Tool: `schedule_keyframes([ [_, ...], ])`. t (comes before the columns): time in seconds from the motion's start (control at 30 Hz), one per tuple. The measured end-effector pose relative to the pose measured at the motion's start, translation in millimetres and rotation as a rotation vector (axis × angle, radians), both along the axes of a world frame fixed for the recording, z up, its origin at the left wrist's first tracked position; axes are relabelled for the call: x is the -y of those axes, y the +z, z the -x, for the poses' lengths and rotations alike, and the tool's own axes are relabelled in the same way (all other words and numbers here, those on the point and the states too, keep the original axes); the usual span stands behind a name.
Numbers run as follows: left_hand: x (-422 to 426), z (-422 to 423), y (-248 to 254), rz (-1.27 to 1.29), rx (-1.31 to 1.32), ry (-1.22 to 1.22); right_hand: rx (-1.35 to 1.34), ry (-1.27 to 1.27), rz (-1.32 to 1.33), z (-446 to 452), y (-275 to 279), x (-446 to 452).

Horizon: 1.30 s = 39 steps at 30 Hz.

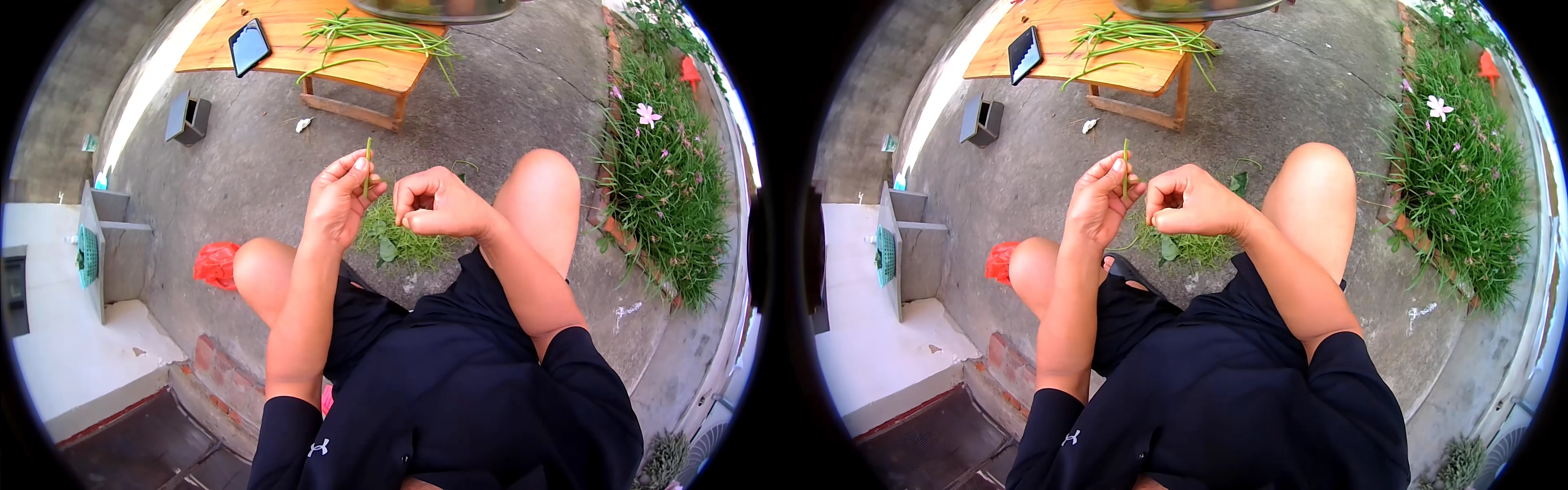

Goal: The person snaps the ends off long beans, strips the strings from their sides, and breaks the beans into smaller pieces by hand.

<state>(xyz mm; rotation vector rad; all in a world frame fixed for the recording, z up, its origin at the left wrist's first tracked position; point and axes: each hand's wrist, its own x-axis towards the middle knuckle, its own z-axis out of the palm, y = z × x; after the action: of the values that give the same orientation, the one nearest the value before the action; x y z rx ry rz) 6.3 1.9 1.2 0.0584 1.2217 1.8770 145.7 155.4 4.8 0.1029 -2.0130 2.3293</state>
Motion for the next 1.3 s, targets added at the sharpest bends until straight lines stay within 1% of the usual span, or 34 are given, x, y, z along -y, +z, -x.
schedule_keyframes([
  [0.07,2.8,4.9,0.2,-0.037,0.049,-0.001,0.005,0.244,0.26,-3.4,6.2,-14.5],
  [0.1,3.5,5.7,0.6,-0.042,0.064,-0.015,0.007,0.315,0.345,-4.6,7.3,-19.6],
  [0.2,3.1,5.5,2.7,-0.061,0.092,-0.061,0.236,0.208,-0.106,-4.1,15.7,-32.0],
  [0.23,2.1,3.2,3.5,-0.068,0.091,-0.081,0.172,0.02,-0.432,-1.2,3.4,-31.3],
  [0.33,-0.3,-3.2,2.2,-0.072,0.044,-0.127,-0.106,-0.529,-0.657,6.9,-10.9,-14.8],
  [0.37,-1.3,-5.7,1.0,-0.072,0.023,-0.138,-0.025,-0.525,-0.484,6.9,-10.3,-12.3],
  [0.47,-5.7,-12.7,-0.3,-0.054,-0.135,-0.115,0.102,-0.469,0.096,14.8,-8.8,-5.4],
  [0.6,-9.5,-16.1,-8.0,0.035,-0.482,-0.086,0.087,-0.477,0.32,14.4,-8.9,-5.3],
  [0.77,-10.0,-18.3,-6.6,0.053,-0.953,-0.027,0.143,-0.443,0.425,11.8,-5.8,-10.8],
  [0.87,-9.8,-18.2,-5.7,0.075,-1.1,-0.016,0.161,-0.41,0.475,10.9,-6.3,-12.4],
  [1.07,-10.1,-22.7,1.0,0.107,-1.314,0.02,0.157,-0.386,0.445,10.7,-10.3,-15.2],
  [1.3,-11.2,-25.7,5.6,0.114,-1.342,0.061,0.178,-0.33,0.52,8.1,-6.1,-18.0],
])
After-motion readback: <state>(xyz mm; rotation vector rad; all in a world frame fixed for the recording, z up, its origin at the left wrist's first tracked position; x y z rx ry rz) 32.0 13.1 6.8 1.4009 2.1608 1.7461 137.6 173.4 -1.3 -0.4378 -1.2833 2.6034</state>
